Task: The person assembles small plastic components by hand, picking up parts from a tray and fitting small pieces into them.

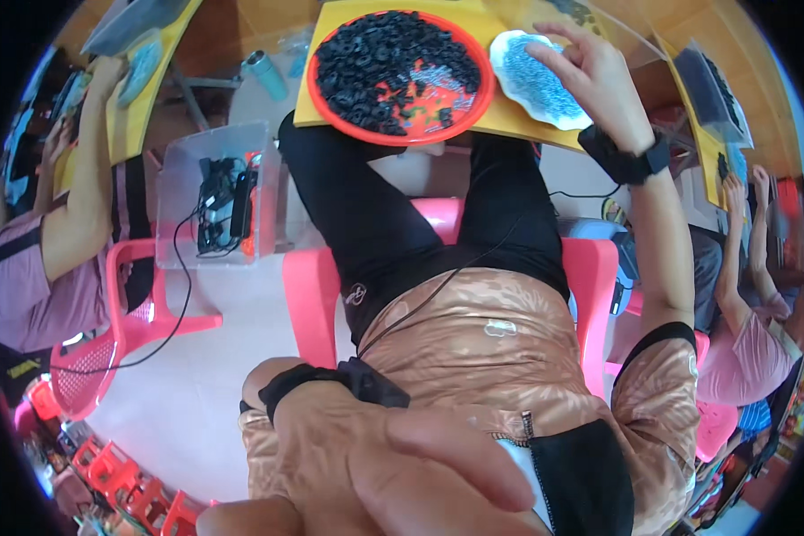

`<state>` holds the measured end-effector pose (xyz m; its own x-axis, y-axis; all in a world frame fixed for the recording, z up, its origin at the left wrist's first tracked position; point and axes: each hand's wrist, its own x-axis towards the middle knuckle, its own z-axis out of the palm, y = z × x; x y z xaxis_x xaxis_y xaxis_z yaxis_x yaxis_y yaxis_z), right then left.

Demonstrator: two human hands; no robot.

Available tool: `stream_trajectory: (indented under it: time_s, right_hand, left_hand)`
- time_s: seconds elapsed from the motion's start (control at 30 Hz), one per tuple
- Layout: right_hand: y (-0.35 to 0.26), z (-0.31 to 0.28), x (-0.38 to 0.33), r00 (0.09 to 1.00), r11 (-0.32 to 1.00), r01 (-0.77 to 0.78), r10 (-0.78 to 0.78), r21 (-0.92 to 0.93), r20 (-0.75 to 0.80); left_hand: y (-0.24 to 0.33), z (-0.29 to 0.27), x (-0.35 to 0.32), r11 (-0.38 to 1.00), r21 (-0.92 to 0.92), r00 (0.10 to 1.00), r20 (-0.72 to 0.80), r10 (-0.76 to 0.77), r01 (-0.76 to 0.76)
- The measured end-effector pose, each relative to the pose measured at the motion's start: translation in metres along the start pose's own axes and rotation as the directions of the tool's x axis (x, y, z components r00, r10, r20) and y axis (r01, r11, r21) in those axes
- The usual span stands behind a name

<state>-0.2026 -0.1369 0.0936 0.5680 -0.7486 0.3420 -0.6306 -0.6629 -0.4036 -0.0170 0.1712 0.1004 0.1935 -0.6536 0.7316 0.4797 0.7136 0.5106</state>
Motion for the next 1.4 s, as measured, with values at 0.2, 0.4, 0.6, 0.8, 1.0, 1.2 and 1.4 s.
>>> stream_trajectory:
  time_s: [0.2, 0.4, 0.6, 0.8, 1.0, 1.2, 1.4]
  right_hand:
    - [-0.009, 0.018, -0.018, 0.994, 0.998, -0.029, 0.023, 0.061, 0.112]
    - [-0.017, 0.031, -0.028, 0.993, 0.998, 0.040, -0.044, 0.038, 0.109]
    - [-0.027, 0.035, -0.025, 0.990, 0.998, 0.020, -0.027, 0.052, 0.142]
    - [-0.022, 0.045, -0.016, 0.986, 0.997, 0.071, -0.065, -0.032, 0.153]
    - [0.000, 0.079, 0.011, 0.973, 0.989, 0.145, -0.140, -0.016, 0.183]
    - [0.004, 0.100, 0.030, 0.956, 0.979, 0.123, -0.073, -0.163, 0.286]
    - [-0.012, 0.116, 0.043, 0.942, 0.972, 0.216, -0.184, -0.088, 0.281]
  left_hand:
    - [-0.013, 0.013, 0.014, 0.992, -0.125, 0.999, -0.046, 0.024, -0.030]
    - [-0.022, 0.020, 0.015, 0.944, -0.316, 0.995, -0.063, 0.077, -0.093]
    - [-0.034, 0.028, 0.022, 0.858, -0.491, 0.989, -0.086, 0.124, -0.150]
    - [-0.039, 0.029, 0.028, 0.734, -0.650, 0.981, -0.132, 0.145, -0.196]
    - [-0.050, 0.036, 0.036, 0.575, -0.784, 0.972, -0.174, 0.158, -0.233]
    - [-0.043, -0.024, 0.058, 0.954, -0.298, 1.000, -0.015, -0.008, 0.004]
    - [-0.105, -0.095, 0.059, 0.927, 0.153, 0.767, -0.616, -0.182, 0.343]
